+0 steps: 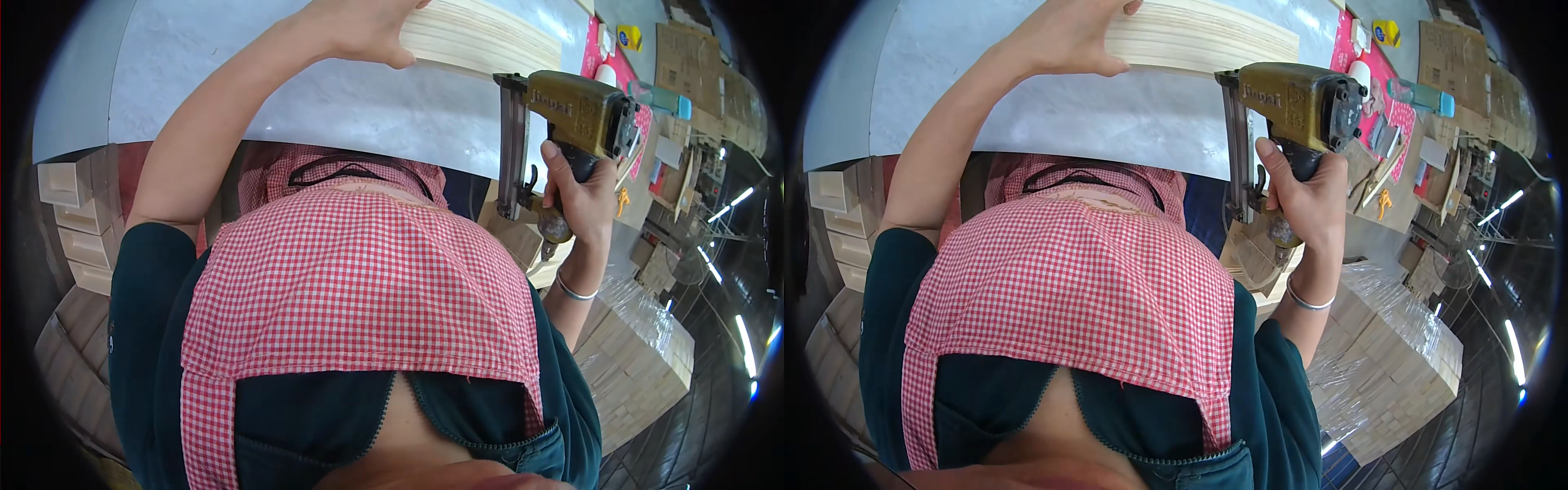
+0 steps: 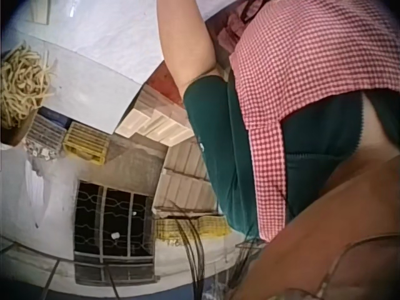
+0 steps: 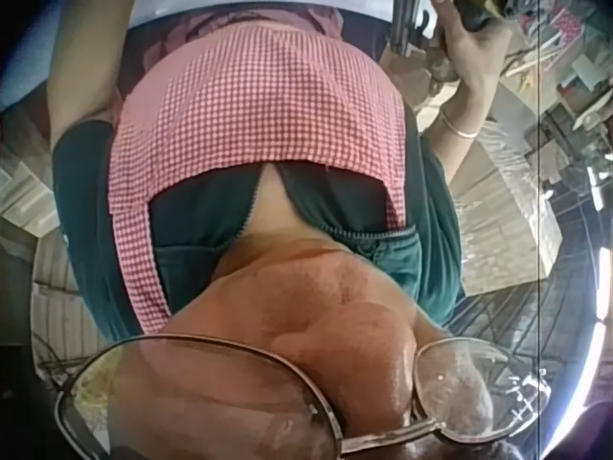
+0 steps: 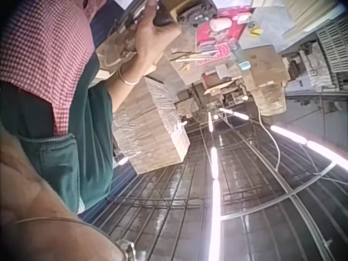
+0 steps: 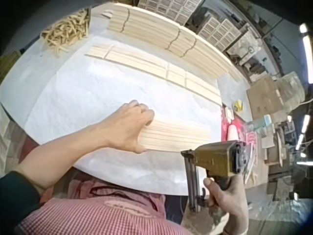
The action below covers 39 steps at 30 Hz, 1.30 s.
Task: Assembling wooden box components by applying glue and using a staple gun to secure pieces.
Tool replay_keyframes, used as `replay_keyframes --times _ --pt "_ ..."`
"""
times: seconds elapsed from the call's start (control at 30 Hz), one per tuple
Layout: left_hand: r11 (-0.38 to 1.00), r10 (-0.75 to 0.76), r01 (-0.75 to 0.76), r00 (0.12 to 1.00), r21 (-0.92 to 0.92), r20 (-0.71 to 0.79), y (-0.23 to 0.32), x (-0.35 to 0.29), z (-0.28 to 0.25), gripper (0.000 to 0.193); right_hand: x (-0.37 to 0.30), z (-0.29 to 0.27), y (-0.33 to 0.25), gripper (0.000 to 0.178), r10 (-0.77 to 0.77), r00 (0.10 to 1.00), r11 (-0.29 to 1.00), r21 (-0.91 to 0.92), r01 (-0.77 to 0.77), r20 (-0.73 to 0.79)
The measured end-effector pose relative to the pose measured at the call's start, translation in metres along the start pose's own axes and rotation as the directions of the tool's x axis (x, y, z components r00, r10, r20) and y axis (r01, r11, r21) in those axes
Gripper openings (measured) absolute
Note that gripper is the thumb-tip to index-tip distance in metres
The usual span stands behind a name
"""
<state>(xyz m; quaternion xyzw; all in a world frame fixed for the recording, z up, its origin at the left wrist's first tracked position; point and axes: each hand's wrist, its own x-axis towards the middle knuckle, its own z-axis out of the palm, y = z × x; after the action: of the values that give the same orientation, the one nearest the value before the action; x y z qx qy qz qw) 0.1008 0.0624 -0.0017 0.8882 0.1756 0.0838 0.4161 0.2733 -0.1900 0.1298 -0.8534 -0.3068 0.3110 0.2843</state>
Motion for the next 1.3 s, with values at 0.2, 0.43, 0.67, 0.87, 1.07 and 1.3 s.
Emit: replay_keyframes --times 0.2,0.43,0.67,0.87,1.07,1.3 --pt "0.999 -0.005 0.007 0.999 0.05 -0.043 0.006 0.0 0.001 0.048 0.0 0.005 -0.002 0.023 0.006 1.0 1.0 0.017 -0.006 -0.003" --pt "0.996 -0.089 0.09 0.996 0.017 -0.029 0.01 -0.001 0.001 0.046 -0.001 0.013 -0.003 0.022 0.016 0.999 0.997 0.071 -0.014 -0.029" --pt "0.995 -0.079 0.083 0.995 -0.059 0.055 0.0 -0.006 -0.008 0.051 -0.007 0.022 -0.01 0.02 0.05 0.994 0.998 0.049 -0.045 -0.1" --pt "0.99 -0.092 0.096 0.995 -0.104 0.04 -0.038 -0.03 -0.008 0.056 -0.018 0.036 -0.03 0.019 -0.006 0.996 0.997 0.082 0.013 -0.085" --pt "0.938 -0.046 0.063 0.997 -0.34 0.057 -0.031 -0.028 -0.009 0.058 -0.021 0.061 -0.05 0.019 -0.054 0.999 0.995 0.08 0.054 0.001" --pt "0.965 0.078 -0.1 0.992 -0.243 -0.099 -0.038 -0.025 0.002 0.056 -0.014 0.074 -0.06 0.023 -0.049 0.99 0.997 -0.046 0.055 0.129"
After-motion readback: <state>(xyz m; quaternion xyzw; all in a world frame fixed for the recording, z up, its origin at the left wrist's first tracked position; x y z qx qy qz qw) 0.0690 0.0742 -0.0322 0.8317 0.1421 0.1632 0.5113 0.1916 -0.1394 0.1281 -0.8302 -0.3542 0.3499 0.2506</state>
